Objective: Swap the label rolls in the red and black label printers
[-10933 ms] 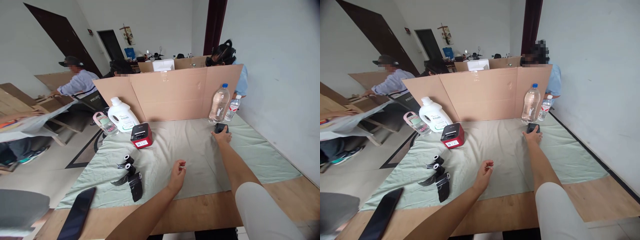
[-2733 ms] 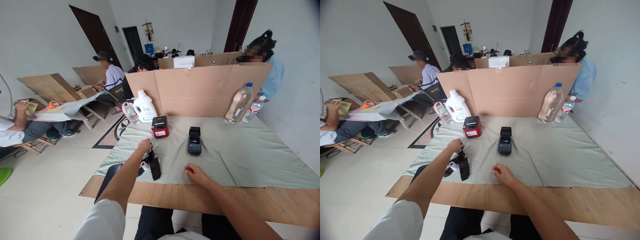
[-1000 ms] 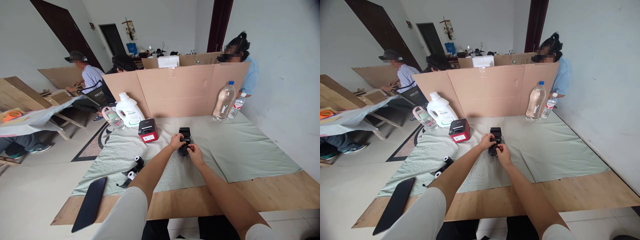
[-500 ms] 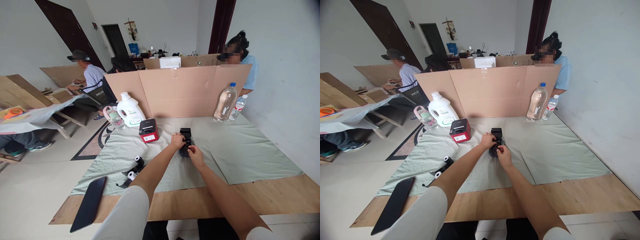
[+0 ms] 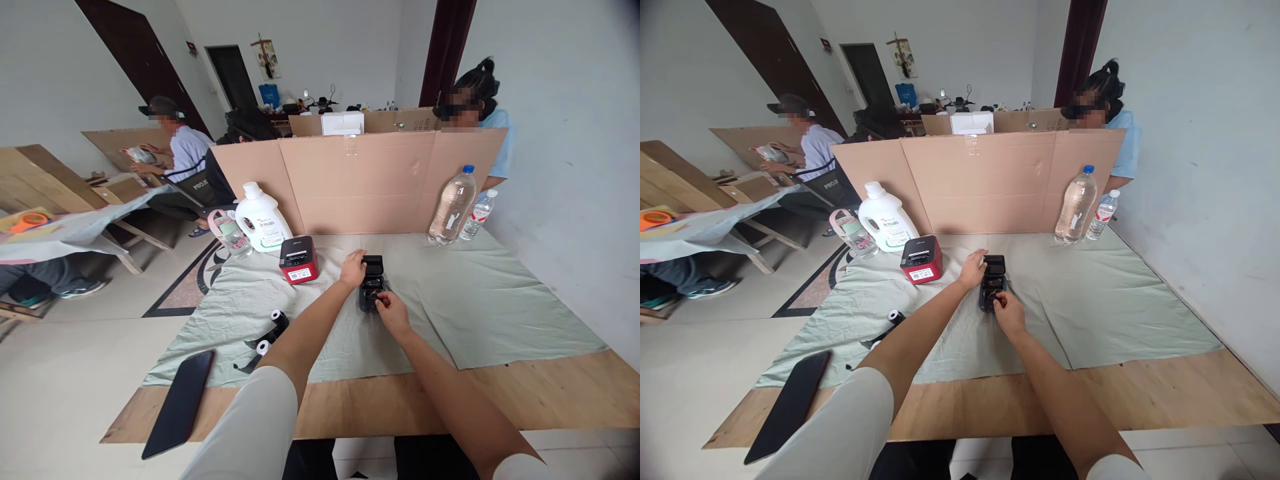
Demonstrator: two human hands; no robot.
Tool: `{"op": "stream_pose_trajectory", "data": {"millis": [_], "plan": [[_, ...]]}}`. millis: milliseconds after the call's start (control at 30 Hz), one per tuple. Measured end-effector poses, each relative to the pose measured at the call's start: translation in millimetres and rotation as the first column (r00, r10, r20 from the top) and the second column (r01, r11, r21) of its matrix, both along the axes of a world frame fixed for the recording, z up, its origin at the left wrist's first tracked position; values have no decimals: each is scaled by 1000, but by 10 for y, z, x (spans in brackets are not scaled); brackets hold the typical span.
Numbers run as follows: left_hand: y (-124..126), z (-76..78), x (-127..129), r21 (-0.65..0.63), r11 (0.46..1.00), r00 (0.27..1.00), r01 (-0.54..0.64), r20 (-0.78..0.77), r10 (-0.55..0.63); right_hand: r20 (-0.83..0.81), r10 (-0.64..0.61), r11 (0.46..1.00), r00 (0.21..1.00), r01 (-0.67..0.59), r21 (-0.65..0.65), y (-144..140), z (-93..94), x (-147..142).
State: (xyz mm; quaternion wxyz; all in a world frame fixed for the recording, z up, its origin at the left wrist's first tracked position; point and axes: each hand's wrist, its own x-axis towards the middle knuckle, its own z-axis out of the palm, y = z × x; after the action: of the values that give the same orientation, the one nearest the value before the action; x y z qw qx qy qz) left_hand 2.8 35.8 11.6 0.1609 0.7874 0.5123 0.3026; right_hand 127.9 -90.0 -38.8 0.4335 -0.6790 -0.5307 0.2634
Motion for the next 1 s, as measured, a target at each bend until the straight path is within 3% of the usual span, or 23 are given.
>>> {"op": "stream_pose_trajectory", "data": {"millis": [100,267,433,600,733,867,1000], "plan": [[72,7,5,-47,985,986,168,-1,-168,27,-8,1000,1000,8,-7,-5,27,-8],[27,40,-41,8,974,974,228,-9,-227,40,5,1000,999,-4,-26,-8,42,-10],[-170,15,-105,-5,944,927,329,-188,-324,40,0,1000,999,1,-25,-12,51,-14],[-422,-76,-126,37,954,919,297,-282,-275,83,16,999,996,-11,-53,-9,82,-4],[-613,-112,-144,77,962,923,261,-312,-226,235,-10,1000,972,13,-12,10,107,43],[-729,-135,-172,82,966,923,246,-323,-208,461,30,994,887,-73,76,22,115,97],[-781,-151,-179,86,967,915,240,-352,-196,606,144,982,783,-191,13,10,153,112]]}}
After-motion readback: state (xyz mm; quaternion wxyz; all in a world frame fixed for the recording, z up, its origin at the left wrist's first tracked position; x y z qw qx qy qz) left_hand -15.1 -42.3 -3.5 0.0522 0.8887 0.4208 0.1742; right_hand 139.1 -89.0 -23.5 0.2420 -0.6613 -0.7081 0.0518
